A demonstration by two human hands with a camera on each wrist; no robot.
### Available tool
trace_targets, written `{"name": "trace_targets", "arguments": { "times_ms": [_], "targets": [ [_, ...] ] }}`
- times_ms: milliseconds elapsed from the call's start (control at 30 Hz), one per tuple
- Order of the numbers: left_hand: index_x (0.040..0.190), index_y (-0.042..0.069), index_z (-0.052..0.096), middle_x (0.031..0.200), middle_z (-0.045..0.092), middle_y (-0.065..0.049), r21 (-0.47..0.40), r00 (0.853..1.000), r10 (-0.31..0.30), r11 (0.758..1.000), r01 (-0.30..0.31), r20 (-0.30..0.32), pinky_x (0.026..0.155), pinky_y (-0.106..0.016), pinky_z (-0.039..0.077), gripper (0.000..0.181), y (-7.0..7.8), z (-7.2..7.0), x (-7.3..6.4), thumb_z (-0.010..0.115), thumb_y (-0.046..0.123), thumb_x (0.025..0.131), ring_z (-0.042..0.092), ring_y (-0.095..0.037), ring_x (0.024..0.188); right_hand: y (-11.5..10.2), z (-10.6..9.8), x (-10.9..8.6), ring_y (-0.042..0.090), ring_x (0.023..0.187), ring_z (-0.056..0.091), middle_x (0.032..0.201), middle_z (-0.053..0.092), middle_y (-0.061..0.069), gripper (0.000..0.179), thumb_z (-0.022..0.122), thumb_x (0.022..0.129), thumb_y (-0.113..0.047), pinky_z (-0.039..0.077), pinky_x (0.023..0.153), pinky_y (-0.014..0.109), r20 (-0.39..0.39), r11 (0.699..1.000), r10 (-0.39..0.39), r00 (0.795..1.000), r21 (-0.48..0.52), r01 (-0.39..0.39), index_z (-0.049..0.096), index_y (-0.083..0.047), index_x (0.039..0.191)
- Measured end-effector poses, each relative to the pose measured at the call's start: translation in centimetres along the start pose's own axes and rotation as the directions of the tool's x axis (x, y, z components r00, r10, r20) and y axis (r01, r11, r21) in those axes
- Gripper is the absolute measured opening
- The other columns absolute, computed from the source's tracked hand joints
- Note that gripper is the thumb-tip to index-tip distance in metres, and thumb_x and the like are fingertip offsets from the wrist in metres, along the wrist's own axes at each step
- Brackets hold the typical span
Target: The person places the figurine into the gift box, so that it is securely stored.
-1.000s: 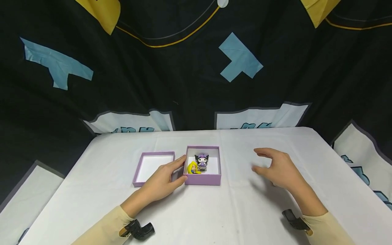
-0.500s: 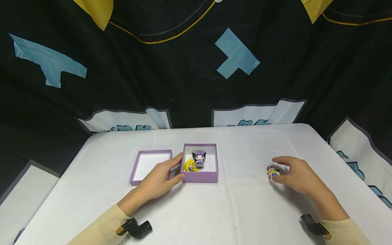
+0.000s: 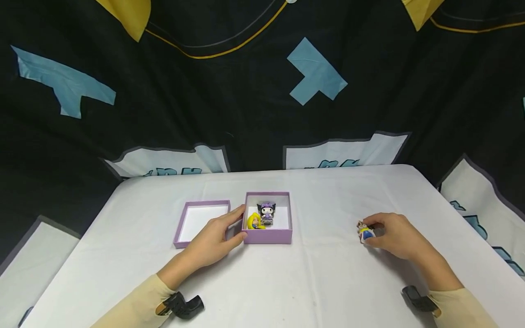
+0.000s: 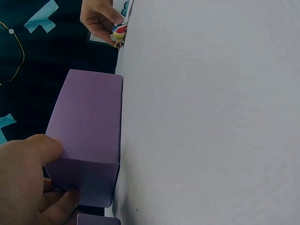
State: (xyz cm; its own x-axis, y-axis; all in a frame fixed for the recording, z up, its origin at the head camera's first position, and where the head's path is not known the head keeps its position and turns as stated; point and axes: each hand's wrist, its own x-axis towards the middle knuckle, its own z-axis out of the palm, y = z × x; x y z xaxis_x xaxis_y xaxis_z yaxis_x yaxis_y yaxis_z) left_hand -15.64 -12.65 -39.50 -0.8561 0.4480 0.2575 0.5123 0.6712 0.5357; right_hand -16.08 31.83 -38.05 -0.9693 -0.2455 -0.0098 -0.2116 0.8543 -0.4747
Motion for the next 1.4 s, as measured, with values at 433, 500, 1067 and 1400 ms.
{"name": "trace_targets", "arguments": {
  "times_ms": [433, 500, 1067, 1400],
  "targets": [
    [0.149, 0.003, 0.037, 0.153, 0.037, -0.01, 0.001, 1.0, -0.007, 1.0, 0.007, 0.0, 0.113, -0.034, 0.029, 0.068, 0.0, 0.1, 0.0, 0.064, 0.033, 0.094, 0.037, -0.023, 0.139, -1.5, 0.5, 0.7, 0.034, 0.102, 0.061, 0.1, 0.07, 0.002, 0.049, 0.082, 0.077, -0.041, 0.048, 0.086, 0.057, -0.066, 0.998, -0.062, 0.996, 0.028, 0.064, 0.071, -0.007, 0.111],
    [0.149, 0.002, 0.037, 0.153, 0.037, -0.011, -0.003, 1.0, 0.0, 1.0, 0.0, -0.003, 0.113, -0.035, 0.029, 0.068, 0.0, 0.2, -0.1, 0.064, 0.032, 0.094, 0.036, -0.025, 0.139, -1.9, 0.7, 0.9, 0.033, 0.101, 0.062, 0.099, 0.071, 0.001, 0.048, 0.082, 0.077, -0.041, 0.049, 0.086, 0.055, -0.078, 0.997, -0.069, 0.995, 0.035, 0.072, 0.071, -0.007, 0.11],
    [0.149, 0.001, 0.036, 0.153, 0.036, -0.011, 0.012, 1.0, 0.001, 1.0, -0.001, -0.006, 0.114, -0.036, 0.028, 0.068, 0.1, 0.2, -0.2, 0.063, 0.032, 0.095, 0.036, -0.025, 0.139, -6.5, 2.3, 3.4, 0.021, 0.102, 0.065, 0.103, 0.071, -0.006, 0.043, 0.084, 0.075, -0.041, 0.049, 0.092, 0.053, -0.142, 0.974, -0.185, 0.973, 0.107, 0.201, 0.072, -0.015, 0.108],
    [0.149, 0.001, 0.036, 0.153, 0.037, -0.013, 0.015, 1.0, 0.008, 1.0, -0.008, 0.0, 0.114, -0.038, 0.029, 0.068, 0.1, 0.1, -0.2, 0.062, 0.033, 0.095, 0.036, -0.026, 0.139, -10.5, 3.1, 4.7, 0.015, 0.102, 0.065, 0.109, 0.07, -0.009, 0.038, 0.086, 0.075, -0.033, 0.049, 0.094, 0.051, -0.175, 0.94, -0.281, 0.944, 0.146, 0.307, 0.073, -0.02, 0.108]
  ]
}}
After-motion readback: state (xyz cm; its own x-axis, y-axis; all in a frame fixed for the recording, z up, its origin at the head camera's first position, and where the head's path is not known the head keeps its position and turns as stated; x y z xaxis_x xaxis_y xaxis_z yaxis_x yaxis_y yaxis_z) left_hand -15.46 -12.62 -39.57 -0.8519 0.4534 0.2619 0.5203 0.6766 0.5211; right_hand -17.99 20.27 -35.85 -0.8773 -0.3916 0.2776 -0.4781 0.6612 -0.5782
